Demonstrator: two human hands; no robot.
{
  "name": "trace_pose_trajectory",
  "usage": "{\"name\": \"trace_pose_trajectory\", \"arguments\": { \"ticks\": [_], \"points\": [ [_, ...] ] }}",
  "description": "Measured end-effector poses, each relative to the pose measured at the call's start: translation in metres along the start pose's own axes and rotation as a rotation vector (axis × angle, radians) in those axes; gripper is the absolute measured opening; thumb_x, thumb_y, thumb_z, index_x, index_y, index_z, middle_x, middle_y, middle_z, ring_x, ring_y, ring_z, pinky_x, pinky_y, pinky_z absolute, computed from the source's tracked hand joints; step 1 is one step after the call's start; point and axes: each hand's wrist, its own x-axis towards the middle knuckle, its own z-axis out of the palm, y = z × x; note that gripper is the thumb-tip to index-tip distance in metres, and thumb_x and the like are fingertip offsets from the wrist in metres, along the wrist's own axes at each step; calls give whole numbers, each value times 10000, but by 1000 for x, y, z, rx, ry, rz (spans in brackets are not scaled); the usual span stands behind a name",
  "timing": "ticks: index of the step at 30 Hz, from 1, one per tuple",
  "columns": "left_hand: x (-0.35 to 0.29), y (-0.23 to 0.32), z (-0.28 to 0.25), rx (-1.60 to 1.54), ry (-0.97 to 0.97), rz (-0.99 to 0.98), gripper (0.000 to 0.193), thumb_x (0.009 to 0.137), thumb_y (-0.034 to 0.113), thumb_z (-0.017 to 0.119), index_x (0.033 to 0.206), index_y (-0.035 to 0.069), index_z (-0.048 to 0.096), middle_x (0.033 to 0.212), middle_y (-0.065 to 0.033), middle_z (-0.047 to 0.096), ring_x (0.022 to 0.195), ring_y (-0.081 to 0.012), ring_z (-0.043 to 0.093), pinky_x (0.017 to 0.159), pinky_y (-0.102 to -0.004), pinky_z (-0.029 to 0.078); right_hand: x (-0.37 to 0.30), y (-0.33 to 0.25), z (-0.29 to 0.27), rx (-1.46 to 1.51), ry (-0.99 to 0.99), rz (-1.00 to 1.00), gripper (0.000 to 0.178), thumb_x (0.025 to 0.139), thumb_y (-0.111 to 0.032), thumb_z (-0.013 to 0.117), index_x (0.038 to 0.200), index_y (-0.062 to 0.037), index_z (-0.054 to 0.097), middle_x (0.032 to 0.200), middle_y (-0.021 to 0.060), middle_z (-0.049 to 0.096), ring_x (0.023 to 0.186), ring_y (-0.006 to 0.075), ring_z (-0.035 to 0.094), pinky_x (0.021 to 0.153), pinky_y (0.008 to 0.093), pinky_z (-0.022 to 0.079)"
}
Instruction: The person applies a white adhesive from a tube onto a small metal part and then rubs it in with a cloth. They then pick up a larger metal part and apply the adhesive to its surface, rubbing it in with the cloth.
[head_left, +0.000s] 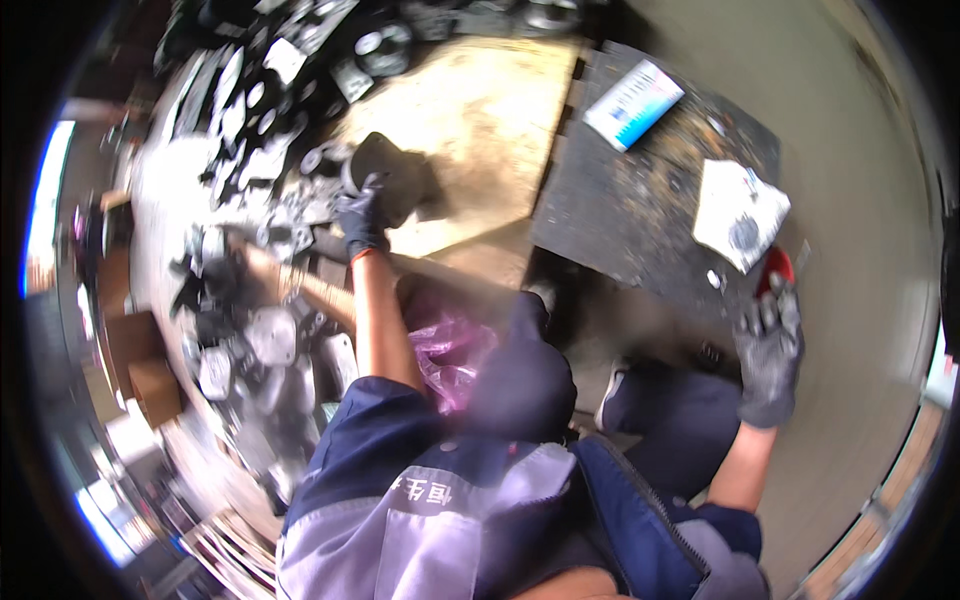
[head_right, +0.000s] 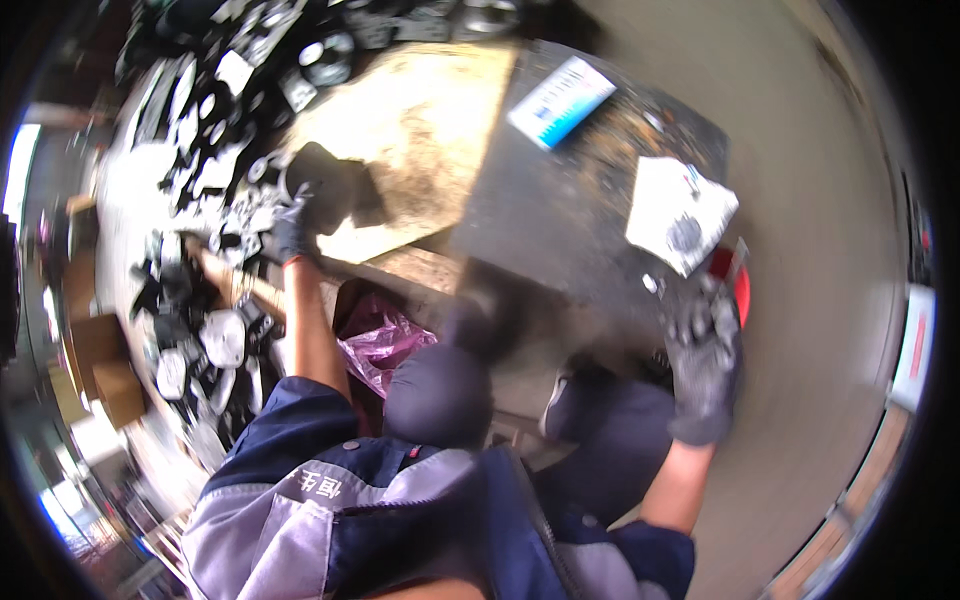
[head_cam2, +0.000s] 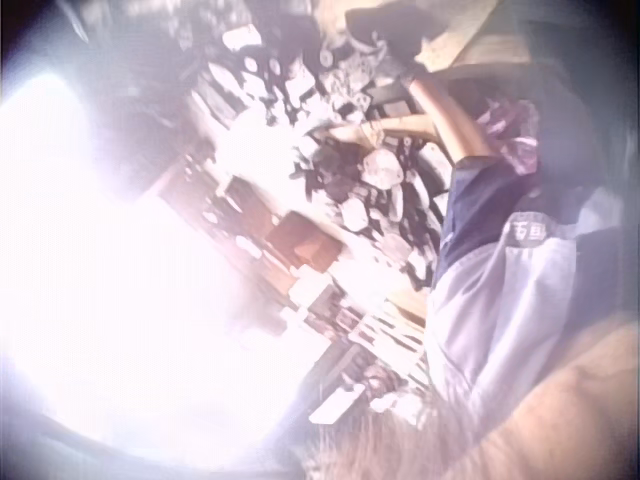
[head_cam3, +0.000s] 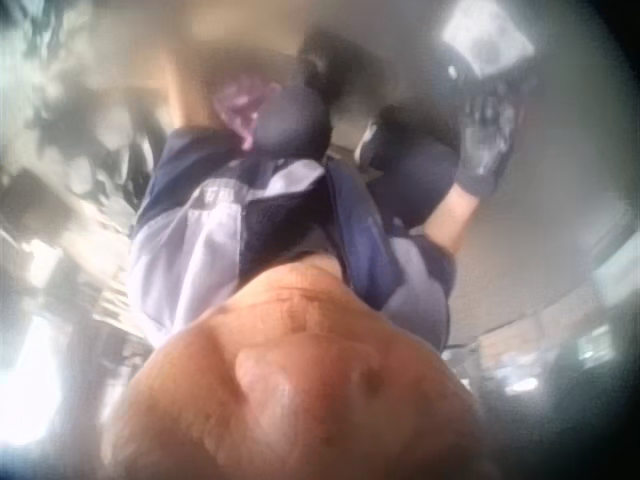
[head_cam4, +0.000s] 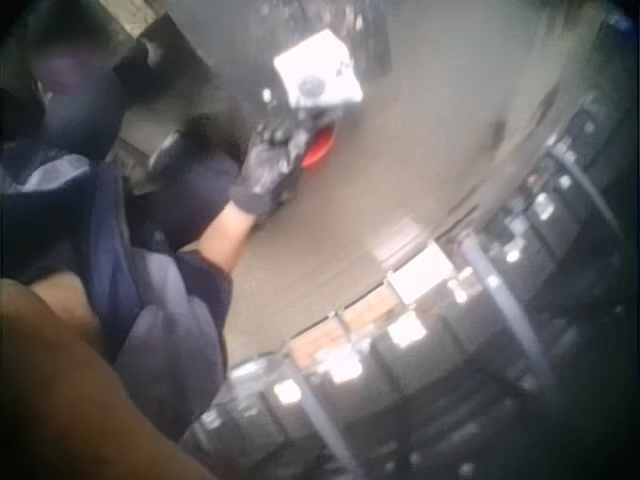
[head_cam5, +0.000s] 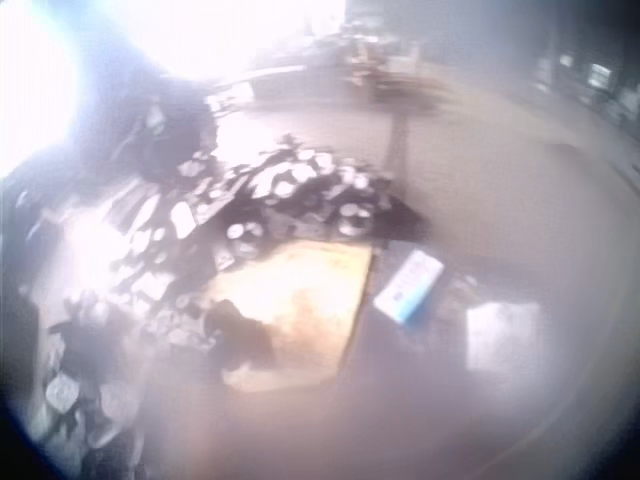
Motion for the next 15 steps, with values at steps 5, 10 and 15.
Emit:
{"name": "trace_pose_trajectory", "arguments": {
  "ticks": [5, 10, 15],
  "points": [
    [-7, 67, -20, 454, -147, 309, 237, 660, 256, 729, 755, 47, 671, 704, -103, 625, 654, -210, 572, 654, -350, 465, -1, -3, 0, 62, -1, -31, 353, 960, -254, 532, 1217, -12, 548, 779, -21, 477, 700, 109, 438, 690, 285, 378],
    [-53, 127, -57, -119, -569, 292, 277, 790, 145, 683, 1021, -6, 664, 877, -86, 687, 725, -165, 629, 662, -302, 512, -4, -6, -6, 174, -54, -71, 301, 936, -188, 540, 1183, -17, 561, 893, 41, 594, 759, 151, 535, 736, 307, 441],
    [-155, 219, -18, -111, -560, 204, 238, 781, 175, 674, 941, -1, 672, 887, -64, 658, 814, -145, 596, 742, -271, 466, -2, 14, -55, -325, 202, -356, 247, 951, -254, 561, 1079, -46, 595, 904, 45, 629, 751, 124, 569, 668, 274, 465]
  ]
}}
